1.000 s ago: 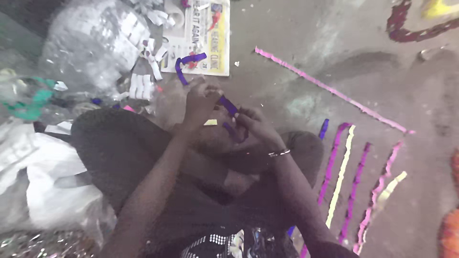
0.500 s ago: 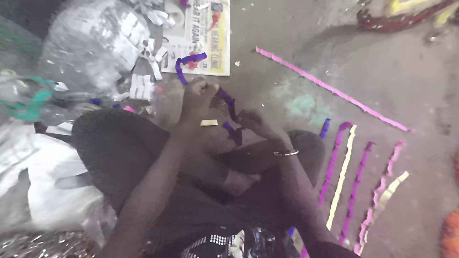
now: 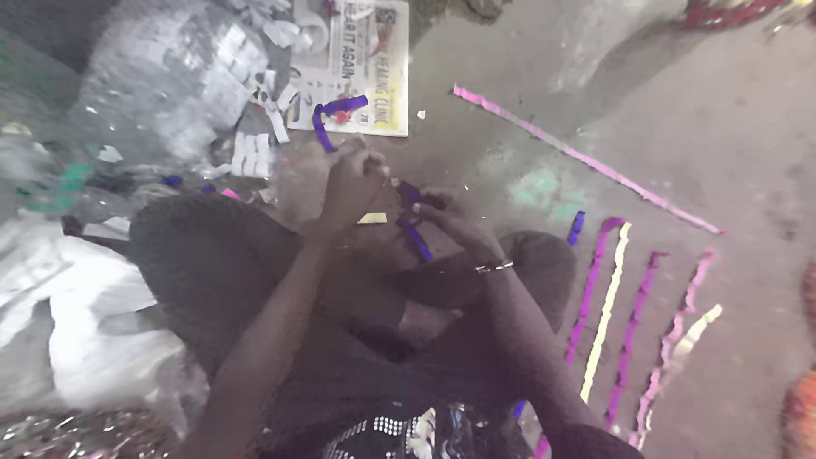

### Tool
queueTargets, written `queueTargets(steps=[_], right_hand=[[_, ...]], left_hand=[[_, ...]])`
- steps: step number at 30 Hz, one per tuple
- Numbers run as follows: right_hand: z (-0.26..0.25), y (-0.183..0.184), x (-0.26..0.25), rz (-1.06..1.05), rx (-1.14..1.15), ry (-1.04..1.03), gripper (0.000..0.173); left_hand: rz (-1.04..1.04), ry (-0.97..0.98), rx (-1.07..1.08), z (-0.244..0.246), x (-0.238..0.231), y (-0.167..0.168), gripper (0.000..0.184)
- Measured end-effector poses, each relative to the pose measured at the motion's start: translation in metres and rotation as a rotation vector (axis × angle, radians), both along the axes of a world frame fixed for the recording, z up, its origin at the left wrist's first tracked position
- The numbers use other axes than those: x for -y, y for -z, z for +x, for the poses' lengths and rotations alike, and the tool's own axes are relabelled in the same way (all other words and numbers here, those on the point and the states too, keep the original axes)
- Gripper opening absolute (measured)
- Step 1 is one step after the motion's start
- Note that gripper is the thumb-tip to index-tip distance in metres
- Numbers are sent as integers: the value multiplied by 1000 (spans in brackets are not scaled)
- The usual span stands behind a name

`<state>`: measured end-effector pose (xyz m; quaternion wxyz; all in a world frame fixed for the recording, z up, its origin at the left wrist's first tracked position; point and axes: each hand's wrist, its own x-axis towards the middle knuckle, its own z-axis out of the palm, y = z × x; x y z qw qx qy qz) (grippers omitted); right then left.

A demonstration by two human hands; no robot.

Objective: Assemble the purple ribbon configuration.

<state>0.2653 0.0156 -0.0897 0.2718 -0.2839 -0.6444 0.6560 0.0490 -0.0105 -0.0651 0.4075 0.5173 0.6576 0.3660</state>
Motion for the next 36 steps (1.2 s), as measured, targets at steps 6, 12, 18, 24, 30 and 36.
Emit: queueTargets(steps=[6,12,18,24,30,36], right_hand=[[-1,-3,2,-70,68,80,25],[-3,3,1,-80,-7,86,21],[5,1,-1,-144,-33,-20,35],[-2,6,3,-133,55,14,22],[-6,-6,7,-161,87,16,23],[-2,-5,6,-177,101,38,25]], left_hand=[[436,150,-285,15,8,-4,23],[385,298,-254,20,12,6,27],[-154,235,77,24,5,1,33],[58,0,303,20,8,6,21],[44,-62,503,17,8,1,17],[81,-138,375,12,7,-7,23]])
